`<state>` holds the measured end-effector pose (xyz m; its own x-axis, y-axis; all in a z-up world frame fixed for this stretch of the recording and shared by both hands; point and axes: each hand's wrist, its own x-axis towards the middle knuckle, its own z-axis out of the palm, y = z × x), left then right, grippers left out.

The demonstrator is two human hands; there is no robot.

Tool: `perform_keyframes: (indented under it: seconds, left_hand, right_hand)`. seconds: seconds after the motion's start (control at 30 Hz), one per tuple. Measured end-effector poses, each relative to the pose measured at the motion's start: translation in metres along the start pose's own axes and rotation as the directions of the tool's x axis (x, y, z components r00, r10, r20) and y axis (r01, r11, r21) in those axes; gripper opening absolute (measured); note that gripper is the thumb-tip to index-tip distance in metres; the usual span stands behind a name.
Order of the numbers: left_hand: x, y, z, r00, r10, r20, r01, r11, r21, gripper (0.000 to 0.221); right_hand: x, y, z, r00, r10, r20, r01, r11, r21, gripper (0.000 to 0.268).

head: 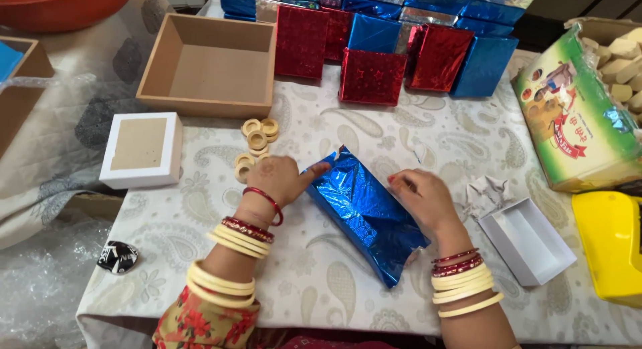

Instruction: The recorder is seen cleaning and packaging small wooden or plastic products into boxes and wrapping them in blue foil.

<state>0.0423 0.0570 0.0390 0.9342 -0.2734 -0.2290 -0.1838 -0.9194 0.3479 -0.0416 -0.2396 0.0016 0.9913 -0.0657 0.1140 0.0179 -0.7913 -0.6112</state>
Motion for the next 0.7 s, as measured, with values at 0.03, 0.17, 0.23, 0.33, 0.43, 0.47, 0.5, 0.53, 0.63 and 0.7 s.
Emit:
perform_keyframes:
  seconds: [0.03,0.17,0.23,0.33,0.43,0.47,0.5,0.53,0.63,0.7]
  left_hand:
    - [0.008,-0.003,0.015,1.0,0.005,0.003,-0.005,1.0,0.008,0.083]
    - [0.02,-0.001,0.045,0.979,0.203,0.016,-0.199,0.97,-0.138,0.087]
    - [0.017,0.007,0.044,0.972,0.219,-0.079,-0.232,0.945,-0.231,0.084]
    - [0.016,0.016,0.047,0.98,0.108,-0.168,-0.183,0.822,-0.539,0.079]
    - [0.017,0.026,0.056,0.917,0.135,-0.375,-0.39,0.494,-0.777,0.091]
    - [0.012,0.031,0.055,0.877,0.146,-0.458,-0.471,0.452,-0.758,0.095]
    - [0.006,0.036,0.055,0.829,0.154,-0.538,-0.549,0.407,-0.73,0.099]
    - [0.003,0.038,0.051,0.824,0.153,-0.545,-0.555,0.41,-0.724,0.099]
    - [-0.004,0.039,0.052,0.748,0.214,-0.628,-0.648,0.438,-0.623,0.098]
    - [0.001,0.037,0.064,0.744,0.32,-0.587,-0.662,0.234,-0.712,0.087]
  right_hand:
    - [-0.001,-0.002,0.003,1.0,0.007,-0.006,-0.007,1.0,0.006,0.027]
    - [-0.002,-0.018,0.011,0.973,0.138,0.182,-0.188,0.938,0.292,0.025]
    - [0.001,-0.005,0.017,0.959,0.213,0.186,-0.263,0.913,0.312,0.025]
    - [0.008,0.027,0.028,0.991,0.065,0.118,-0.124,0.779,0.615,0.026]
    - [0.007,0.008,0.021,0.994,0.078,0.082,-0.111,0.537,0.836,0.033]
    - [0.004,-0.005,0.019,1.0,0.031,0.006,-0.021,0.538,0.842,0.044]
    - [0.0,-0.018,0.018,0.997,-0.016,-0.07,0.068,0.535,0.842,0.056]
    - [-0.002,-0.025,0.015,0.997,-0.025,-0.074,0.076,0.533,0.843,0.056]
    - [-0.009,-0.032,0.014,0.982,-0.155,-0.111,0.184,0.625,0.758,0.079]
    - [-0.012,-0.017,0.022,0.982,-0.178,-0.061,0.139,0.467,0.873,0.074]
